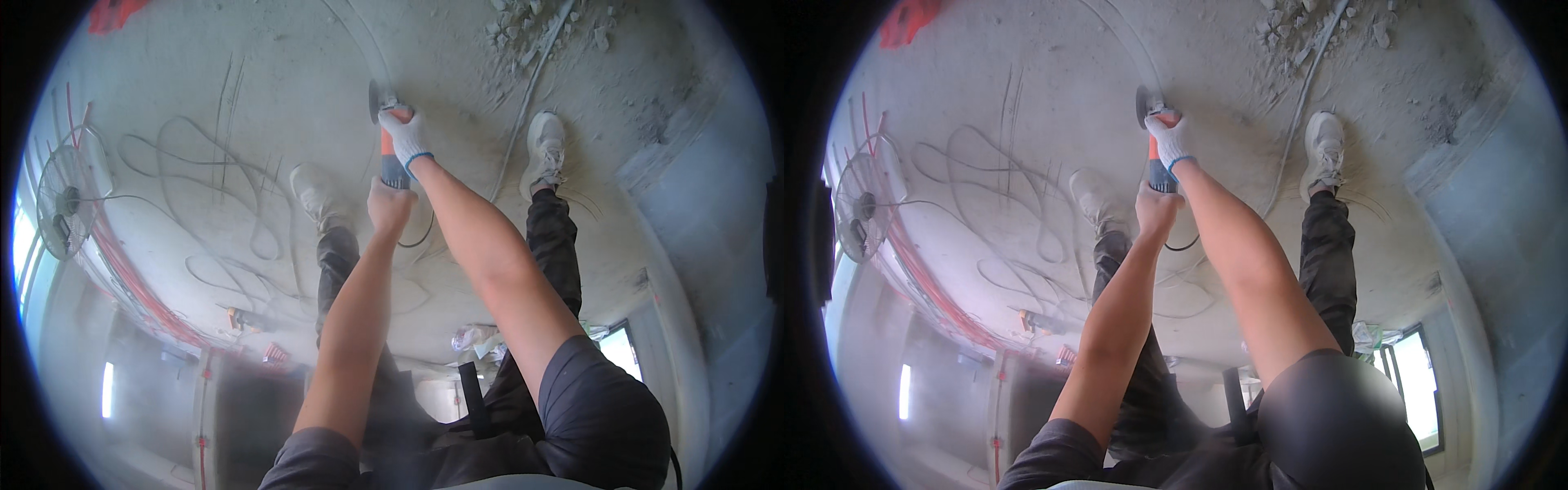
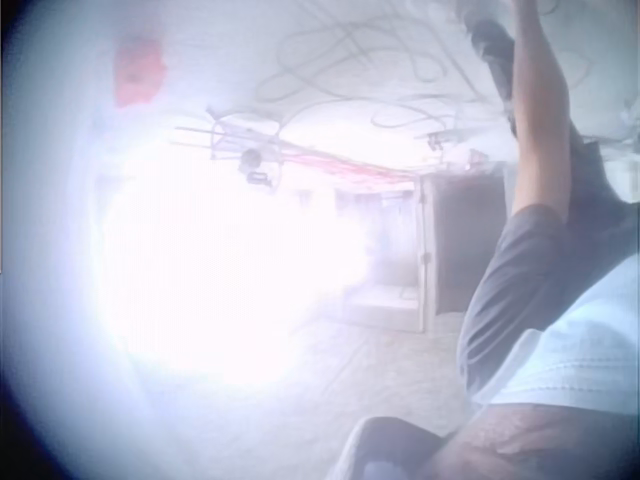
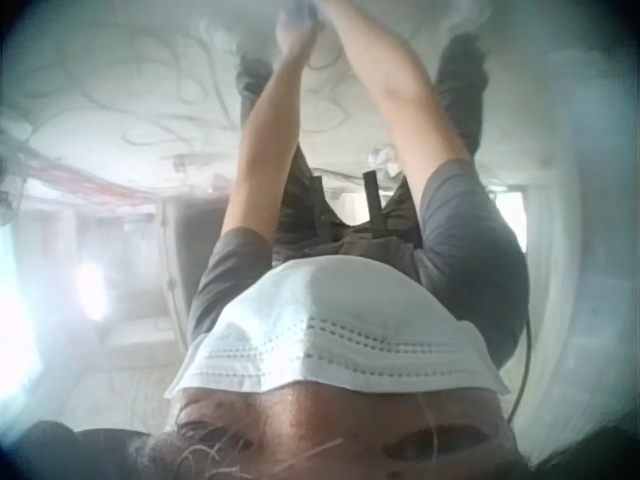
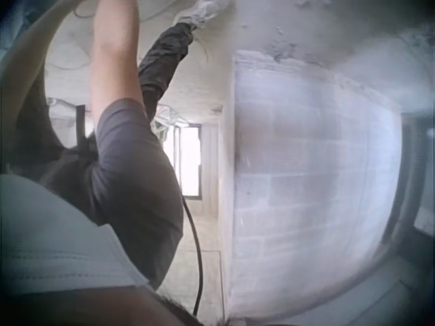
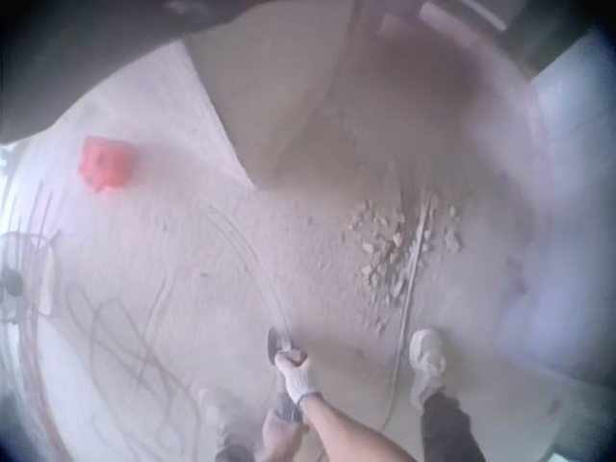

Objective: The person uses an angle grinder to grind a concrete floor in a construction area. They move the tool across the surface, creating dust and visible grooves, then reposition to continue grinding another section.

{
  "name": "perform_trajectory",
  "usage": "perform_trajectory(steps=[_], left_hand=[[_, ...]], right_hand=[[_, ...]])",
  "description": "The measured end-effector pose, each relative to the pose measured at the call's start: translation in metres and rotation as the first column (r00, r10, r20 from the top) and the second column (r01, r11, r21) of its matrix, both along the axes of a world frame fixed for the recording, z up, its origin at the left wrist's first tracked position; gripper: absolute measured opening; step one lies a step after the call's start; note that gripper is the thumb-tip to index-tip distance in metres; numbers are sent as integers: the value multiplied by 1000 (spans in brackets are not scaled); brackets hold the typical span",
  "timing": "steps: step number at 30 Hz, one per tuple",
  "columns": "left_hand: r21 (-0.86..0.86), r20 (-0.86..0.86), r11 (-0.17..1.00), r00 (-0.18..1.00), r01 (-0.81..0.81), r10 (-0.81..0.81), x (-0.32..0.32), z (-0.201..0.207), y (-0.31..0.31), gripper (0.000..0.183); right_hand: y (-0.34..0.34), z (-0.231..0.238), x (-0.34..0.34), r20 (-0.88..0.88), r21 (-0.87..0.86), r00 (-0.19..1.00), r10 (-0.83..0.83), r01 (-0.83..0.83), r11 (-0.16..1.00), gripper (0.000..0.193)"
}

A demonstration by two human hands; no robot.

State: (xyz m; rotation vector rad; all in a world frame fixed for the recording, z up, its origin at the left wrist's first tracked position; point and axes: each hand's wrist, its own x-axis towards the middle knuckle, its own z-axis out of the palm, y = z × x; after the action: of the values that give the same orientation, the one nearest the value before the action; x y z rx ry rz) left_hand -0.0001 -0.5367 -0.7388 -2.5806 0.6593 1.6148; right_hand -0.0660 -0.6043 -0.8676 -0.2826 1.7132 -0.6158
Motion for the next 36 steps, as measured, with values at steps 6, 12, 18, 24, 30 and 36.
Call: perform_trajectory(steps=[6,12,18,24,30,36], left_hand=[[67,52,998,999,-7,4,-11,6,-24,46],[163,37,984,996,74,-81,0,11,-9,51],[150,49,987,997,50,-58,0,9,9,54],[202,12,972,992,118,-123,15,16,16,58],[233,21,959,985,161,-170,21,21,27,53],[291,37,937,976,194,-214,23,28,30,52]], right_hand=[[-24,15,-1,-73,10,997,15,-14,1000,59],[0,20,-4,69,50,998,10,-13,999,55],[13,28,5,83,50,994,-70,66,997,46],[32,24,12,83,93,977,-196,189,978,20],[59,16,13,164,91,974,-155,142,986,31],[75,19,18,162,109,970,-182,166,980,30]])
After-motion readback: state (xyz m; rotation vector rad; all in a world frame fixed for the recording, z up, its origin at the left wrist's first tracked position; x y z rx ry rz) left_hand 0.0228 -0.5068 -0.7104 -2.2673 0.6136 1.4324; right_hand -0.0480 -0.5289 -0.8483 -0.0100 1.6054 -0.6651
